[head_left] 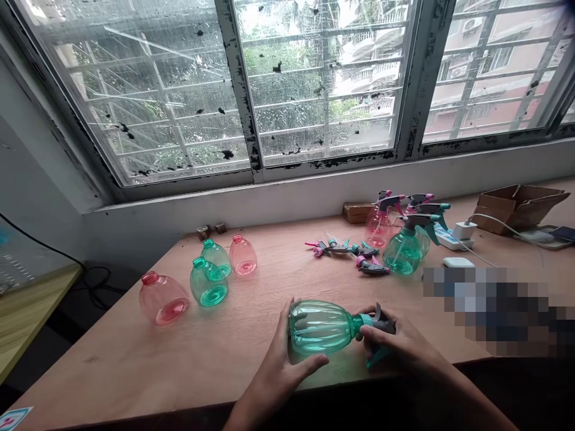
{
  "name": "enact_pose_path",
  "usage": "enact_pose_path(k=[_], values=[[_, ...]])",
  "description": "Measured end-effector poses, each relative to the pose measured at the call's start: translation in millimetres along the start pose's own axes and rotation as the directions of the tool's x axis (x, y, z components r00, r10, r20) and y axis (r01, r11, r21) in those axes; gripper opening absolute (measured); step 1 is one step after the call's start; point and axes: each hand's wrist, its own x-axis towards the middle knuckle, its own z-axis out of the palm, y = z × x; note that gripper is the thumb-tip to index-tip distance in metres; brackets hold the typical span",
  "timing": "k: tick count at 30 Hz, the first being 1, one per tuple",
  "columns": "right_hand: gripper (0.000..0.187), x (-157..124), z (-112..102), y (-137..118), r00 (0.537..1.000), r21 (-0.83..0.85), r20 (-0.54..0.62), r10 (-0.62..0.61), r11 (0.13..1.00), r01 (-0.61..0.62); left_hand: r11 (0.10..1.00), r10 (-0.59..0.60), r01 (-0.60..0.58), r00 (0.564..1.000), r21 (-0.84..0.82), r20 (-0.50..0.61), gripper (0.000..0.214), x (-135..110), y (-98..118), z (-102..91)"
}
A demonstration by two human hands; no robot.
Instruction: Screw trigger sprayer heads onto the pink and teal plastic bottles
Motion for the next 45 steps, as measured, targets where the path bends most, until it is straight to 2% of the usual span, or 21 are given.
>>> enact_pose_path(k=[5,10,13,20,24,30,37,45], values=[[0.041,0.8,0.8,-0.5,1.000,0.008,-0.017,0.001,1.000,-0.001,0.998,0.059,-0.060,0.998,0.034,0.009,0.103,2.6,-2.9,0.4],[0.043,-0.1,-0.7,0.9,1.000,-0.004,0.000,0.025,1.000,-0.025,0.997,0.007,-0.007,1.000,-0.077,0.009,0.115,-0.9,2.4,1.9],[0.044,-0.6,-1.8,2.0,0.999,-0.015,0.014,0.039,0.999,-0.039,0.993,-0.024,0.024,1.000,-0.118,0.003,0.110,-1.7,2.0,1.4],[0.042,-1.2,-1.8,0.8,0.999,0.002,0.014,0.037,0.999,-0.037,0.999,0.036,-0.035,0.999,-0.020,0.028,0.109,2.8,-1.7,0.3],[0.043,-1.8,-2.1,0.4,0.999,0.002,0.023,0.046,0.999,-0.046,0.999,0.031,-0.030,0.999,-0.020,0.041,0.118,0.3,1.6,0.0],[0.045,-0.9,-2.3,0.2,0.999,-0.019,0.014,0.048,0.999,-0.047,0.995,-0.041,0.044,0.998,-0.084,0.037,0.103,-1.7,4.1,-0.7],[0.048,0.2,-2.3,0.6,0.999,-0.024,-0.005,0.038,0.999,-0.038,0.998,0.064,-0.064,0.998,0.013,0.006,0.098,2.7,1.2,3.1],[0.051,2.4,-1.2,4.8,0.999,0.010,-0.022,0.028,1.000,-0.027,0.994,0.071,-0.072,0.997,0.083,0.019,0.092,0.9,1.6,3.1]])
